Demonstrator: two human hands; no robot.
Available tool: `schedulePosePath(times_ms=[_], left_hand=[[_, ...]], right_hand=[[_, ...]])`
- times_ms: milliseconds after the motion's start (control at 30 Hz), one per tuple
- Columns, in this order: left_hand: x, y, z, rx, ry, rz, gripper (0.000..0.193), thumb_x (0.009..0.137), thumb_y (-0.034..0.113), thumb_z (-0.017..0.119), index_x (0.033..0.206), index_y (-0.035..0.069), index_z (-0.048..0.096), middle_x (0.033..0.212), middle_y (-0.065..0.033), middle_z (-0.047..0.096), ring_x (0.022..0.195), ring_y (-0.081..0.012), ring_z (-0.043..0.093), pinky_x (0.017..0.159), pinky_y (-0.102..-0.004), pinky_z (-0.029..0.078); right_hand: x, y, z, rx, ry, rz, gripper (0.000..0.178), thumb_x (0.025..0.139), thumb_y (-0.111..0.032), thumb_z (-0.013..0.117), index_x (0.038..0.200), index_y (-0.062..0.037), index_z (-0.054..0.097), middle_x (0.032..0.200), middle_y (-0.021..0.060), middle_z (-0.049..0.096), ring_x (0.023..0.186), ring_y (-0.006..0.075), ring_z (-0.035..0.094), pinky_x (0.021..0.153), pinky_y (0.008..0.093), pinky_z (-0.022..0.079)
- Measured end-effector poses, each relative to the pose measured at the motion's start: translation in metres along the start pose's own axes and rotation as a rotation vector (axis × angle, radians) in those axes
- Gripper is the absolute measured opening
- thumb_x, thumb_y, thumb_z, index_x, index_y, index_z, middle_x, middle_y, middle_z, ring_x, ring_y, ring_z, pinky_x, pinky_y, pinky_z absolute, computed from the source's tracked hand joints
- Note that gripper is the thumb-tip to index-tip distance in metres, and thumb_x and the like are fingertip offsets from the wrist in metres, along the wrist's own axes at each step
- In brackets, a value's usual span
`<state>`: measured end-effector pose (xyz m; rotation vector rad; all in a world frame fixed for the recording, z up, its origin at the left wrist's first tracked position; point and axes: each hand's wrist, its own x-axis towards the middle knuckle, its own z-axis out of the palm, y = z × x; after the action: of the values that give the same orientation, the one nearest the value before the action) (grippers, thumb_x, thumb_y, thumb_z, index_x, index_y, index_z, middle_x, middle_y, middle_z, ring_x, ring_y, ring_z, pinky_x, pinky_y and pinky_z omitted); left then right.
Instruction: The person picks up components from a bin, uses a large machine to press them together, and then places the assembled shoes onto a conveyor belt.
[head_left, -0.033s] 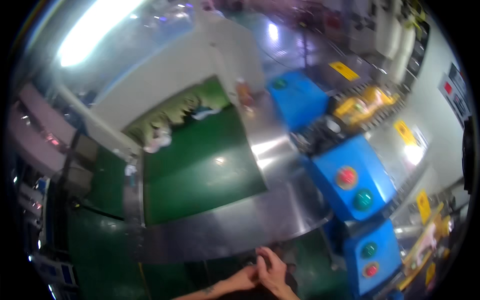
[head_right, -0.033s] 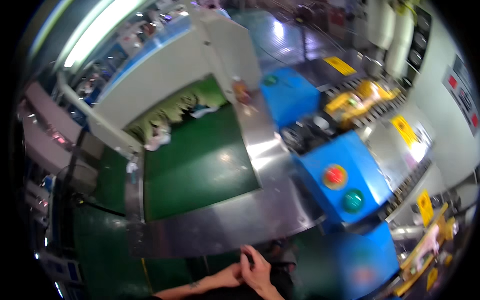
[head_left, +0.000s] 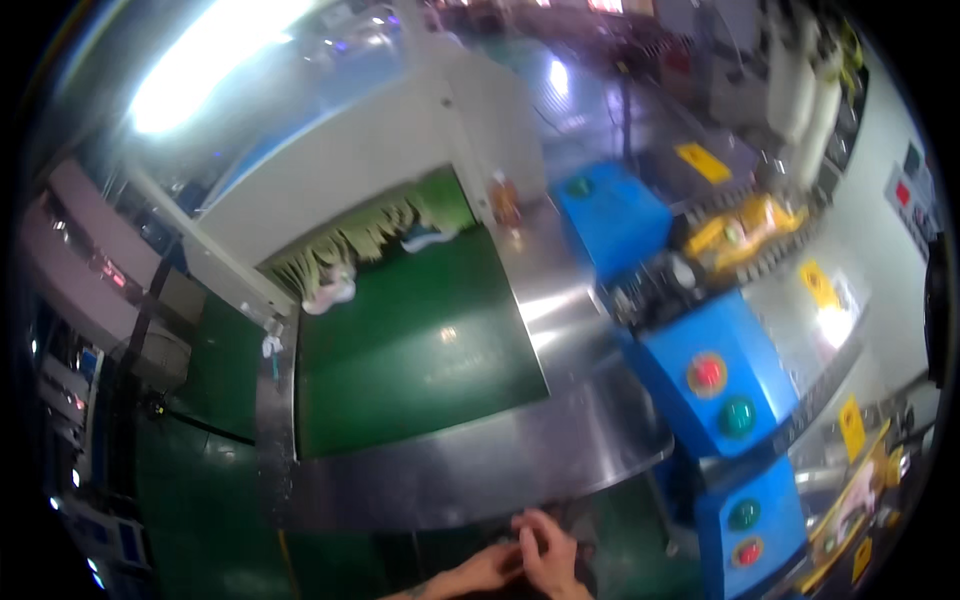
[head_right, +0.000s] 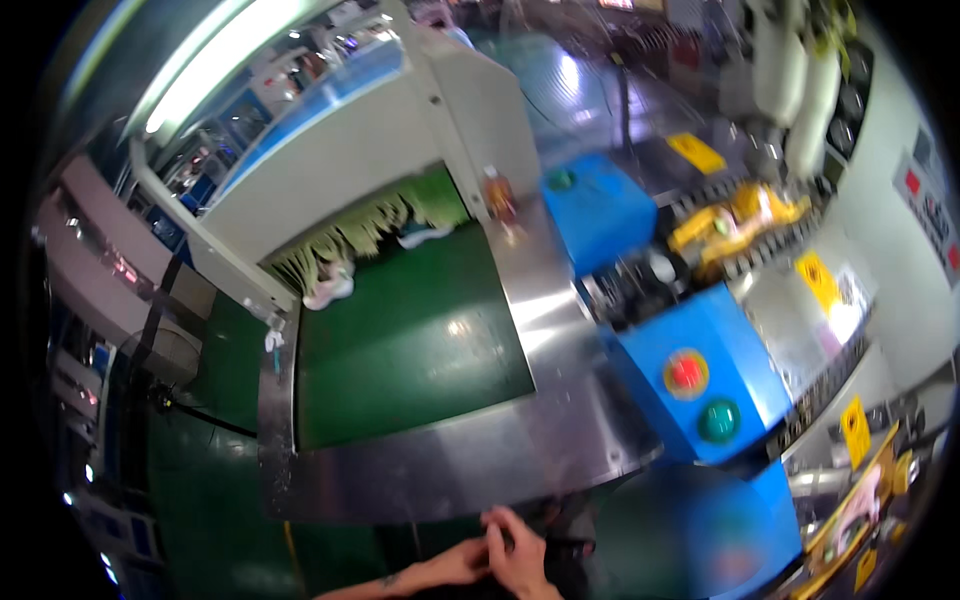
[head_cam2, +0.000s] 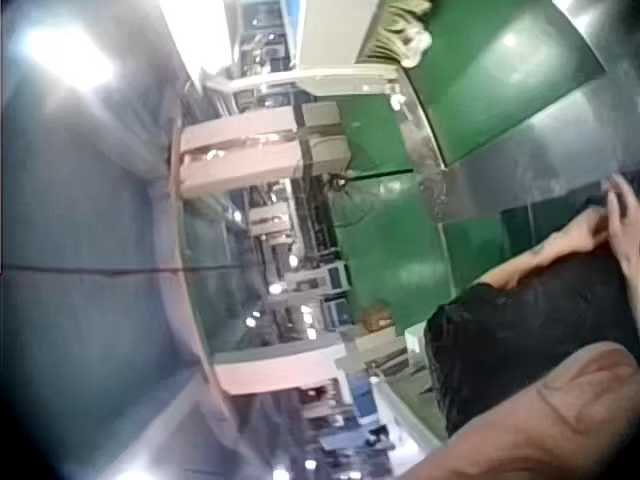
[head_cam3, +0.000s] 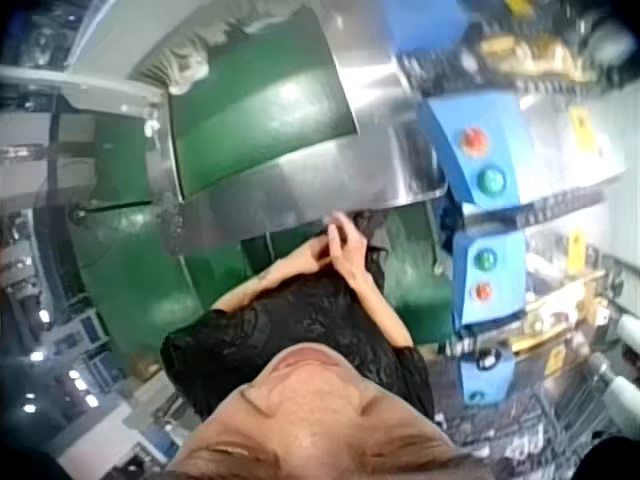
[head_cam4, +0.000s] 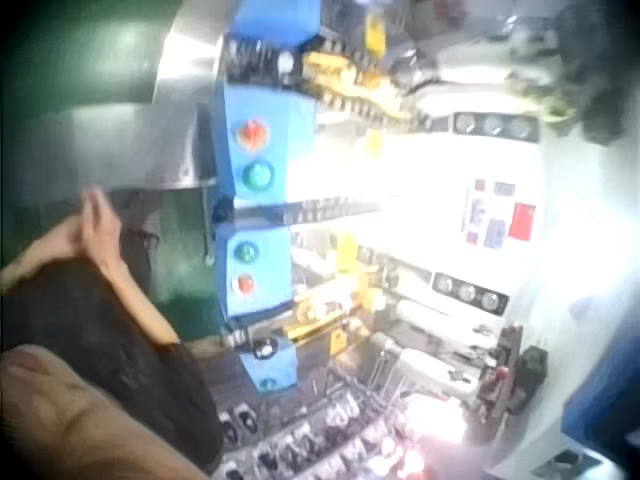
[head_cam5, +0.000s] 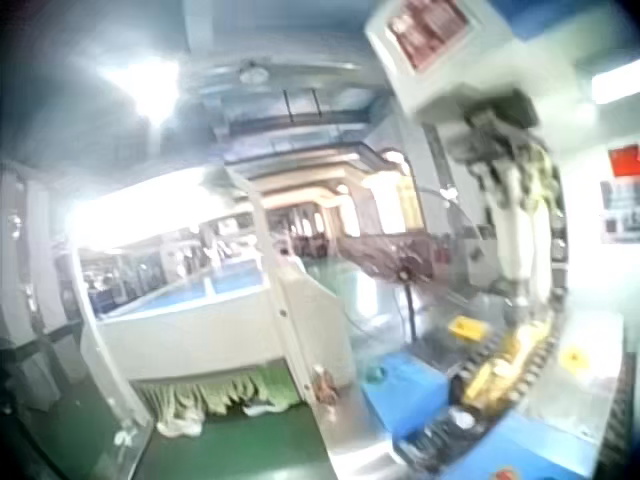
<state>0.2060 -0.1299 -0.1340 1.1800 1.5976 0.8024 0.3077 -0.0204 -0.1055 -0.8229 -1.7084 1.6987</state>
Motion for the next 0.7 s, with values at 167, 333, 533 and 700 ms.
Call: schedulePosePath(times_ms=[167,333,533,700], left_hand=[[-0.001,-0.053,-0.065,0.271,0.089,-0.208,0.036,0.087,0.028,0.054,0.117,0.007,0.056,0.111,-0.0179,0.061,0.1,-0.0368,0.058,0.087,-0.043,0.047],[0.016,-0.134,-0.203,0.202,0.724,-0.165,0.034,0.086,0.026,0.055,0.112,0.004,0.057,0.111,-0.0167,0.061,0.104,-0.0352,0.057,0.088,-0.0418,0.047],[0.032,-0.297,-0.37,0.539,1.159,-0.199,0.037,0.083,0.019,0.058,0.113,-0.002,0.052,0.115,-0.0202,0.055,0.106,-0.0382,0.051,0.093,-0.0475,0.038],[0.034,-0.357,-0.402,0.638,1.291,-0.438,0.04,0.084,0.01,0.055,0.121,-0.002,0.048,0.131,-0.0218,0.047,0.12,-0.0409,0.043,0.1,-0.0507,0.032]], right_hand=[[0.057,-0.055,0.013,-0.377,-0.412,0.082,0.021,0.088,-0.014,0.058,0.103,0.0006,0.062,0.088,0.0185,0.066,0.081,0.0259,0.066,0.071,0.0337,0.051],[0.098,0.058,-0.019,-0.52,-0.107,0.289,0.035,0.09,-0.024,0.058,0.114,0.0013,0.059,0.099,0.015,0.067,0.093,0.02,0.063,0.083,0.0314,0.048],[0.28,0.053,0.15,-0.693,-0.375,0.173,0.036,0.084,-0.03,0.064,0.108,-0.0035,0.061,0.091,0.0141,0.068,0.086,0.0261,0.066,0.076,0.0327,0.051],[0.52,0.045,0.308,-0.999,-0.825,-0.565,0.072,0.079,-0.035,0.069,0.133,0.0014,0.04,0.133,0.024,0.045,0.123,0.0365,0.045,0.103,0.0414,0.038]])
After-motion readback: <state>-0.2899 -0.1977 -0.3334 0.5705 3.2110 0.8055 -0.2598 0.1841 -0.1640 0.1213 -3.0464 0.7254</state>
